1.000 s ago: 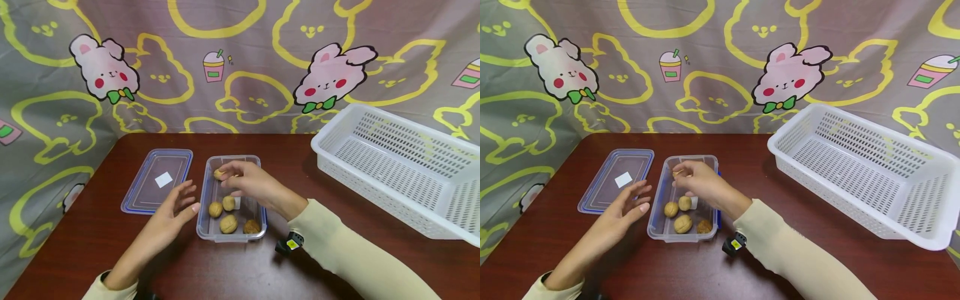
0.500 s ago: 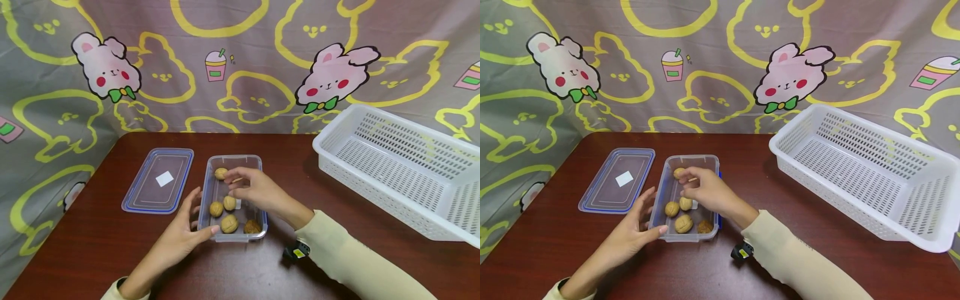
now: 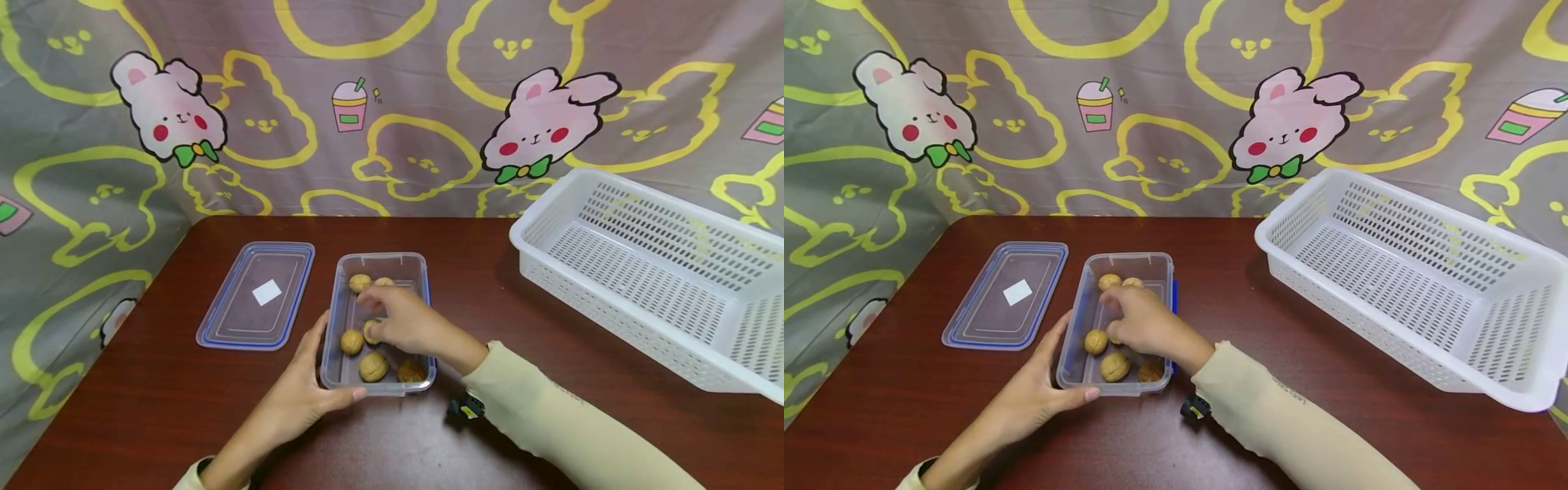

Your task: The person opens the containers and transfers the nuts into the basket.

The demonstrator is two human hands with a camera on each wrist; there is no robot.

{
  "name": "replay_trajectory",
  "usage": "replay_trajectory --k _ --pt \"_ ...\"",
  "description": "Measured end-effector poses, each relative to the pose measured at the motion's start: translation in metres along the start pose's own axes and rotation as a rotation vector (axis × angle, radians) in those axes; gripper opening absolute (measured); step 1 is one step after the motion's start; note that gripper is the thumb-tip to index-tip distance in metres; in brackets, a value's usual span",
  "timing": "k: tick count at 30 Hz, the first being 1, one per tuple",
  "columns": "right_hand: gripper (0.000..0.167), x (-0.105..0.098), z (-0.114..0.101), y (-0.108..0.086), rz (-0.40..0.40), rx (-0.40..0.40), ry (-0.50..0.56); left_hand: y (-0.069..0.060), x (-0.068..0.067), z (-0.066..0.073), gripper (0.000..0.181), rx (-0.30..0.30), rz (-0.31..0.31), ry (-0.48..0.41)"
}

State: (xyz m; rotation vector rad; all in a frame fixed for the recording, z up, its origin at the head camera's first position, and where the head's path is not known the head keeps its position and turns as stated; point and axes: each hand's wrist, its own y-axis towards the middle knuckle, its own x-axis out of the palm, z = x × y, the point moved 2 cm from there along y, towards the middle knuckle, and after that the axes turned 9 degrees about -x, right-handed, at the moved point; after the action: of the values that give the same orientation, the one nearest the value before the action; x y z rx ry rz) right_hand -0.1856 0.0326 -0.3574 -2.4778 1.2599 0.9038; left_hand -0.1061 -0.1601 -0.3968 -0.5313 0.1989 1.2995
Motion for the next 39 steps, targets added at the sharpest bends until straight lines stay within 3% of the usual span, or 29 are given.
replay_trajectory --k 8,29,39 --pt "0.044 0.006 -0.001 0.008 -0.010 0.080 -0.067 -0.002 -0.001 0.002 0.125 0.003 -0.003 0.016" --pt "0.021 0.020 0.005 0.014 -0.007 0.114 -0.205 -0.001 -0.002 0.002 0.122 0.003 -0.003 0.049" --pt "0.021 0.012 0.003 0.010 0.056 0.103 -0.163 0.000 0.001 0.001 0.121 -0.024 -0.057 -0.051"
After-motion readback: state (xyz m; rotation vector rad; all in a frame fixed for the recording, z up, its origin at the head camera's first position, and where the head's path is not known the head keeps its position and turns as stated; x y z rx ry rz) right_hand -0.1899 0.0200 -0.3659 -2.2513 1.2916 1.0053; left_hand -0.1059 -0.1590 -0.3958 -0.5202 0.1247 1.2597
